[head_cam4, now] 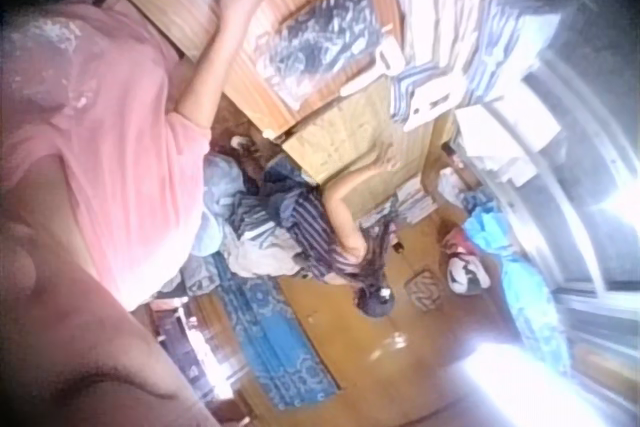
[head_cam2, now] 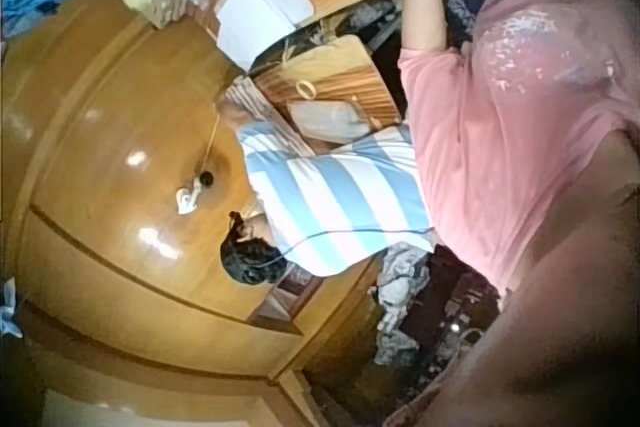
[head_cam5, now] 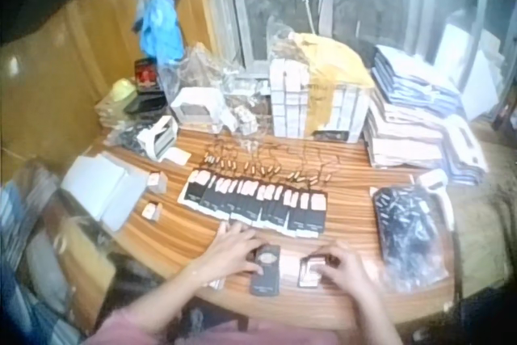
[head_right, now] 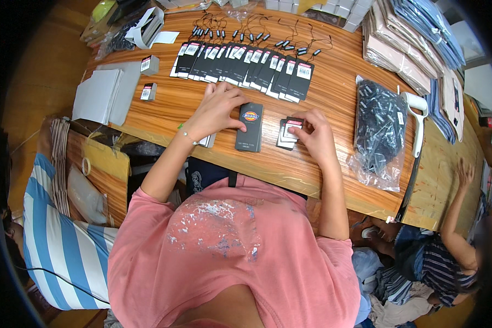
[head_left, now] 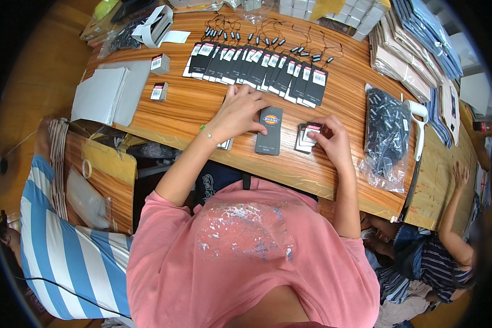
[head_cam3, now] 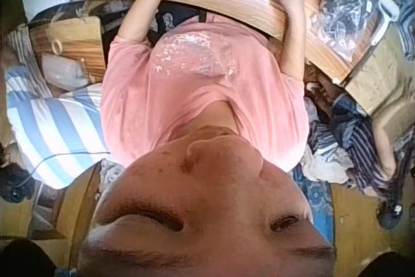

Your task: The person is attaching plastic security ties to paper garment tags. They pick up a tag, thread a plastic string through a hole in the tag, and then secure the two ends together.

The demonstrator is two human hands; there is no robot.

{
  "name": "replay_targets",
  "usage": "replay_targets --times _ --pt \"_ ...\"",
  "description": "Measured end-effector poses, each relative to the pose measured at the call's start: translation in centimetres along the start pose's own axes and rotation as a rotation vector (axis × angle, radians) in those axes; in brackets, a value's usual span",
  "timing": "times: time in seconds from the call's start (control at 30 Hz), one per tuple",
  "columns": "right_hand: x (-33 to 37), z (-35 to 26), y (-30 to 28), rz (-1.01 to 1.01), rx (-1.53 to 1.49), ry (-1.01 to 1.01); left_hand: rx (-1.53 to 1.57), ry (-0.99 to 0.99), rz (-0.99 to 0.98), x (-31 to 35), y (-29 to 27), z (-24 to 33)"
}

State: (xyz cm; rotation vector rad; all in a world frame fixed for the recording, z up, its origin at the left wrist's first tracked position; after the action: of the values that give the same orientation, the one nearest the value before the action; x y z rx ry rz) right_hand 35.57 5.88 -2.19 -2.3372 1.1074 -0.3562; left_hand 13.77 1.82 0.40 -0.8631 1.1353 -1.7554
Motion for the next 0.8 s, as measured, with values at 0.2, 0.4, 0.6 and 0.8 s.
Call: replay_targets --times 0.2,0.4,0.6,0.8 --pt "0.4 1.1 1.8 0.003 -0.517 0.106 0.199 -0.058 0.042 0.9 -0.5 0.2" --pt "0.1 -0.9 2.2 -0.021 -0.571 0.13 0.131 -0.116 0.056 0.2 -0.2 0.2" --pt "0.4 -1.3 1.7 0.017 -0.614 0.075 0.597 -0.189 -0.035 0.6 -0.3 0.1" --pt "0.1 -1.3 2.2 0.017 -0.579 0.086 1.047 -0.116 -0.098 0.4 0.5 -0.3"
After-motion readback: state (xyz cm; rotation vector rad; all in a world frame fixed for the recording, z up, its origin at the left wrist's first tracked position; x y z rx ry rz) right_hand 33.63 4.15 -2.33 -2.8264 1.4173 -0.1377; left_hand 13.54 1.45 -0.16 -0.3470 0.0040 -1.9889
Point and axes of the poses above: each hand's wrist, its own x-axis away from the middle knuckle, its own y-axis out of the palm, z = x × y, the point moved 5 cm from there along -x, towards the middle knuckle, and after that the axes turned 13 degrees about -z, right-handed, at the moved point
